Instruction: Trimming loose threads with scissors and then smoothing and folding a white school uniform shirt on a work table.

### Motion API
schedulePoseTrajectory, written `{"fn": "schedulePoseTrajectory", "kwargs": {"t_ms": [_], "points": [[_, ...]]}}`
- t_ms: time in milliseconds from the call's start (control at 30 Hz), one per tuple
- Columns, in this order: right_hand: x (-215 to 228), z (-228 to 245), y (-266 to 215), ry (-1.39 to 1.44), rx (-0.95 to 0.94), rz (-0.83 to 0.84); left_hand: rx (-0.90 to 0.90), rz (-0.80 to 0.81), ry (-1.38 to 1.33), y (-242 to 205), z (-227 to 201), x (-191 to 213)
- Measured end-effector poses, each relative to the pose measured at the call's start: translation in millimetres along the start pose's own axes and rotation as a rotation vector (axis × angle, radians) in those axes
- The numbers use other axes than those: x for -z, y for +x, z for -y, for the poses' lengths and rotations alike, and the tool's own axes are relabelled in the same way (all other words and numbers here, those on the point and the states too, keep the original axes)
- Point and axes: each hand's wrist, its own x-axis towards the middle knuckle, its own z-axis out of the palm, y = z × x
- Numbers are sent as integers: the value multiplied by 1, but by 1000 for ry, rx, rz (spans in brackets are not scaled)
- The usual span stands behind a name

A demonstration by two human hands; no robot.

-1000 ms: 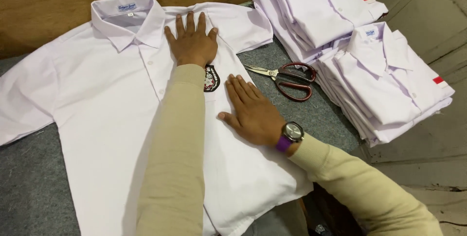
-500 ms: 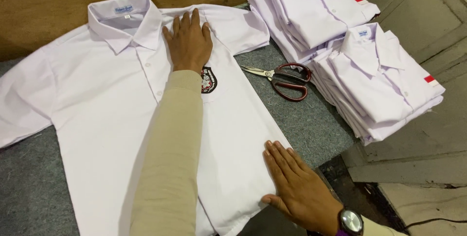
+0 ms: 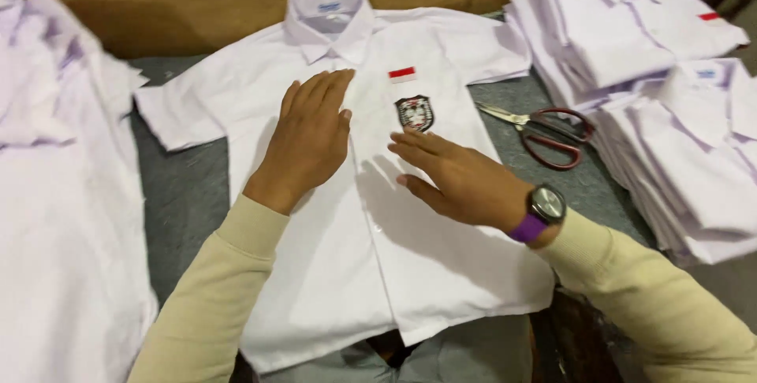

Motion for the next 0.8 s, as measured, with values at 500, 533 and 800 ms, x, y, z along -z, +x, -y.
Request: {"fn": "schedulePoseTrajectory", "kwargs": {"t_ms": [500,533,800], "points": [[-94,-7,92,-131,94,259,530,241,278,-98,82,7],[-94,-7,92,-130,96,262,534,242,277,-106,72,5],[-117,-30,95,-57,237,81,-369,250,179,-223,-25,13]]}}
